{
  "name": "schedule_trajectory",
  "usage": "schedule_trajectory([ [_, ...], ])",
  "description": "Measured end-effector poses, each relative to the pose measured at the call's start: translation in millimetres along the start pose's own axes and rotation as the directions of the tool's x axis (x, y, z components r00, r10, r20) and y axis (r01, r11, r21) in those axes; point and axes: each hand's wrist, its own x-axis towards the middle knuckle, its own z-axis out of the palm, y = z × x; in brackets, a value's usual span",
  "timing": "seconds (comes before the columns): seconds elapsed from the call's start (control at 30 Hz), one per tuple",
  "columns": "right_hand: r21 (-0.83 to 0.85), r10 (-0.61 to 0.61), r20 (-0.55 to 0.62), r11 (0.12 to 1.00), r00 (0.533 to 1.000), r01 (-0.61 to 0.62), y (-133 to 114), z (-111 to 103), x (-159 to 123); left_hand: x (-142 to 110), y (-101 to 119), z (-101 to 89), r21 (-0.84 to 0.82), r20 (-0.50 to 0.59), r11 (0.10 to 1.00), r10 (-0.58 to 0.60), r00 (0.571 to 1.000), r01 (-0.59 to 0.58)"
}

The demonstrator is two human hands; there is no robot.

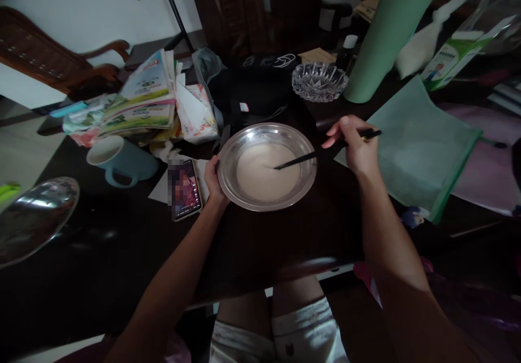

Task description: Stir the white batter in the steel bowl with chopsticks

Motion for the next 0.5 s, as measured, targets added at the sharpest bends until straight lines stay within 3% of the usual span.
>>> schedule_trajectory([
  [0.07,0.046,-0.022,-0.002,0.999,1.000,0.022,-0.2,0.3,-1.2,-0.4,0.2,0.2,0.001,0.002,1.000,-0.001,1.000,0.001],
  [0.23,-0.056,-0.056,0.295,0.996,0.954,0.076,-2.1,8.1,-5.5,1.0,-0.2,-2.2,0.004,0.034,1.000,-0.023,0.999,0.023],
  [0.3,-0.091,-0.089,0.230,0.990,0.969,0.112,-1.4,7.8,-4.0,2.3,-1.1,-4.0,0.014,0.049,1.000,-0.022,0.999,0.022],
  [0.4,-0.035,-0.075,0.026,0.997,0.997,0.076,0.5,3.2,-1.3,3.3,-2.6,-5.7,0.005,0.056,1.000,-0.013,0.998,0.013],
  [0.5,0.038,-0.027,0.035,0.999,0.999,0.026,-0.2,0.8,-2.7,2.9,-3.1,-5.5,-0.008,0.046,1.000,-0.008,0.999,0.008],
])
